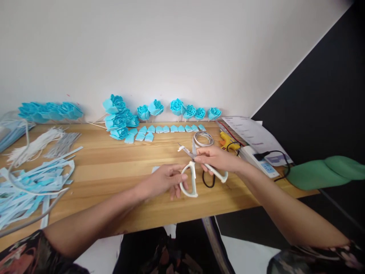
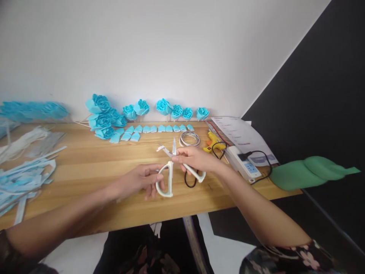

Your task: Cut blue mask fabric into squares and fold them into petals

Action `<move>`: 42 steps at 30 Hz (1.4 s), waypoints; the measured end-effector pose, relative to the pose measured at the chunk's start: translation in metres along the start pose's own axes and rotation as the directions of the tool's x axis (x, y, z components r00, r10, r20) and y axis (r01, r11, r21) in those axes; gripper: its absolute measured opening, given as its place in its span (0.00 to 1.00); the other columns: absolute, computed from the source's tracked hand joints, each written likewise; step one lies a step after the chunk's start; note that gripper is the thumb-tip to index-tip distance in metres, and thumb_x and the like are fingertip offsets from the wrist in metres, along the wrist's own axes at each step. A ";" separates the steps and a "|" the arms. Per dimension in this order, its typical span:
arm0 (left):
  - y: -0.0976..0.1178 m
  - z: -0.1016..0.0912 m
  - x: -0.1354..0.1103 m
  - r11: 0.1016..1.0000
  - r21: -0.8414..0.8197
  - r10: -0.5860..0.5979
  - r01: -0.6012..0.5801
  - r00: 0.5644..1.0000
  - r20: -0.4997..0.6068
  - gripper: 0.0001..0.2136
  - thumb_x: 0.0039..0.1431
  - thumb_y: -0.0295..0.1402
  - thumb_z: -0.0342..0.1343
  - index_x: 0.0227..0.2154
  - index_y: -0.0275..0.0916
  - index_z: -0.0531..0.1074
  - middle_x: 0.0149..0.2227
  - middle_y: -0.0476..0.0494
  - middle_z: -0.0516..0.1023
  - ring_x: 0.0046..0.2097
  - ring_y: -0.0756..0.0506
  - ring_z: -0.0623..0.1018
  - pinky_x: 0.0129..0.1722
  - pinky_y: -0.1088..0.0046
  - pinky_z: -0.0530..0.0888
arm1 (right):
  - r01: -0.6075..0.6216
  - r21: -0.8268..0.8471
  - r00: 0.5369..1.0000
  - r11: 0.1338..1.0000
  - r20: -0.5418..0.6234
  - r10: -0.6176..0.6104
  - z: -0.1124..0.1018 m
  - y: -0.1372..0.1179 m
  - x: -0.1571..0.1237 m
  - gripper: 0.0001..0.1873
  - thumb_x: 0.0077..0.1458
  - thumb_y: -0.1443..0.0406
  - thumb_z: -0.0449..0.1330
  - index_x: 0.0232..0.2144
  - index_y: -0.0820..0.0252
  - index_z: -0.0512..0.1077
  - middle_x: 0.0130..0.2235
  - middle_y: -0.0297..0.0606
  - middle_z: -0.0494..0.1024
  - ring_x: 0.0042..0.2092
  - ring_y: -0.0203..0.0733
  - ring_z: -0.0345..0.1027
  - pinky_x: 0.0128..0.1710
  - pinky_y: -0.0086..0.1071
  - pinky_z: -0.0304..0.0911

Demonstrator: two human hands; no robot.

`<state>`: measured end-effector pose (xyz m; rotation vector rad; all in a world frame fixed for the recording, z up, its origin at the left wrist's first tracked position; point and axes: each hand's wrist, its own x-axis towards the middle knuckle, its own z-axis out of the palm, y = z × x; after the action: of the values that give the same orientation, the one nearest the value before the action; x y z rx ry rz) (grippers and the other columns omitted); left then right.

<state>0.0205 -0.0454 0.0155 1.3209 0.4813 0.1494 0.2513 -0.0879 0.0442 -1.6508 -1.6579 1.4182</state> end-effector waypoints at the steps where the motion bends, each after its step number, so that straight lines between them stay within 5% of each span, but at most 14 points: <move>1: 0.002 -0.007 0.000 0.999 0.045 0.011 -0.009 0.998 -0.056 0.19 0.59 0.41 0.54 0.50 0.36 0.69 0.31 0.44 0.75 0.24 0.51 0.74 0.19 0.79 0.71 | -0.005 -0.026 1.000 1.000 -0.010 0.005 -0.005 0.001 0.002 0.20 0.57 0.49 0.56 0.29 0.59 0.64 0.22 0.29 0.71 0.18 0.30 0.64 0.14 0.21 0.55; 5: 0.009 -0.035 0.000 0.973 0.180 0.207 -0.145 0.893 -0.401 0.16 0.59 0.40 0.54 0.43 0.32 0.72 0.32 0.42 0.75 0.24 0.53 0.70 0.17 0.80 0.68 | -0.023 -0.108 1.000 0.994 -0.005 0.022 -0.016 0.010 0.012 0.22 0.55 0.46 0.56 0.27 0.59 0.63 0.22 0.29 0.71 0.18 0.31 0.64 0.15 0.22 0.56; 12: 0.005 -0.053 -0.001 0.954 0.187 0.299 -0.234 0.791 -0.533 0.14 0.56 0.37 0.56 0.39 0.31 0.74 0.31 0.43 0.74 0.25 0.53 0.70 0.17 0.79 0.67 | -0.038 -0.269 0.992 0.962 0.104 0.069 -0.003 0.017 0.026 0.23 0.57 0.46 0.55 0.26 0.59 0.69 0.22 0.32 0.73 0.22 0.34 0.66 0.21 0.26 0.56; 15: -0.001 -0.057 -0.003 0.955 0.167 0.295 -0.244 0.768 -0.569 0.14 0.56 0.38 0.56 0.39 0.31 0.74 0.31 0.44 0.73 0.25 0.53 0.69 0.18 0.80 0.67 | -0.033 -0.620 0.994 0.784 -0.100 -0.038 0.009 0.005 0.020 0.21 0.59 0.52 0.55 0.22 0.59 0.70 0.24 0.36 0.74 0.26 0.38 0.68 0.25 0.29 0.53; 18: -0.005 -0.061 -0.003 0.956 0.156 0.292 -0.248 0.753 -0.590 0.14 0.55 0.38 0.56 0.39 0.31 0.74 0.31 0.44 0.73 0.25 0.53 0.69 0.18 0.80 0.66 | -0.104 -0.831 0.900 0.546 -0.312 -0.303 0.024 -0.014 0.013 0.14 0.60 0.58 0.58 0.27 0.61 0.73 0.33 0.44 0.77 0.36 0.46 0.70 0.30 0.32 0.53; 20: -0.007 -0.063 -0.001 0.956 0.155 0.292 -0.251 0.748 -0.596 0.14 0.55 0.38 0.56 0.38 0.31 0.74 0.30 0.45 0.74 0.24 0.54 0.69 0.18 0.80 0.66 | -0.035 -0.845 0.878 0.533 -0.280 -0.387 0.036 -0.023 0.012 0.10 0.61 0.61 0.56 0.31 0.59 0.73 0.35 0.42 0.77 0.38 0.46 0.70 0.33 0.33 0.54; 24: -0.009 -0.064 0.001 0.955 0.152 0.294 -0.254 0.751 -0.591 0.13 0.54 0.38 0.57 0.37 0.32 0.74 0.28 0.46 0.74 0.22 0.54 0.69 0.18 0.80 0.67 | 0.188 -0.773 0.913 0.606 -0.089 -0.398 0.061 -0.027 0.027 0.06 0.61 0.66 0.56 0.32 0.56 0.73 0.34 0.34 0.78 0.36 0.40 0.71 0.32 0.30 0.54; 29: -0.014 -0.065 0.003 0.956 0.149 0.291 -0.251 0.783 -0.550 0.13 0.54 0.38 0.57 0.37 0.32 0.74 0.27 0.47 0.73 0.22 0.54 0.69 0.19 0.80 0.67 | 0.174 -0.821 0.936 0.544 -0.032 -0.349 0.078 -0.026 0.048 0.03 0.58 0.64 0.60 0.36 0.58 0.73 0.39 0.38 0.79 0.38 0.43 0.72 0.32 0.30 0.55; 34: -0.017 -0.066 0.005 0.960 0.179 0.277 -0.216 0.823 -0.496 0.13 0.54 0.38 0.56 0.37 0.33 0.73 0.27 0.48 0.73 0.23 0.53 0.69 0.21 0.78 0.67 | 0.160 -0.809 0.958 0.565 -0.012 -0.288 0.079 -0.026 0.054 0.03 0.56 0.65 0.62 0.33 0.59 0.73 0.37 0.37 0.78 0.36 0.42 0.71 0.32 0.30 0.54; 42: -0.015 -0.066 -0.001 0.932 0.277 0.343 -0.235 0.821 -0.457 0.18 0.60 0.43 0.53 0.42 0.33 0.74 0.33 0.43 0.77 0.35 0.48 0.74 0.37 0.72 0.71 | 0.282 -0.706 0.907 0.650 -0.024 -0.419 0.062 -0.030 0.046 0.02 0.56 0.66 0.58 0.30 0.56 0.70 0.32 0.33 0.76 0.34 0.39 0.68 0.32 0.29 0.52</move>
<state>-0.0100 0.0092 -0.0096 1.5616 0.7464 0.7314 0.1745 -0.0621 0.0276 -1.5831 -2.4026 0.4233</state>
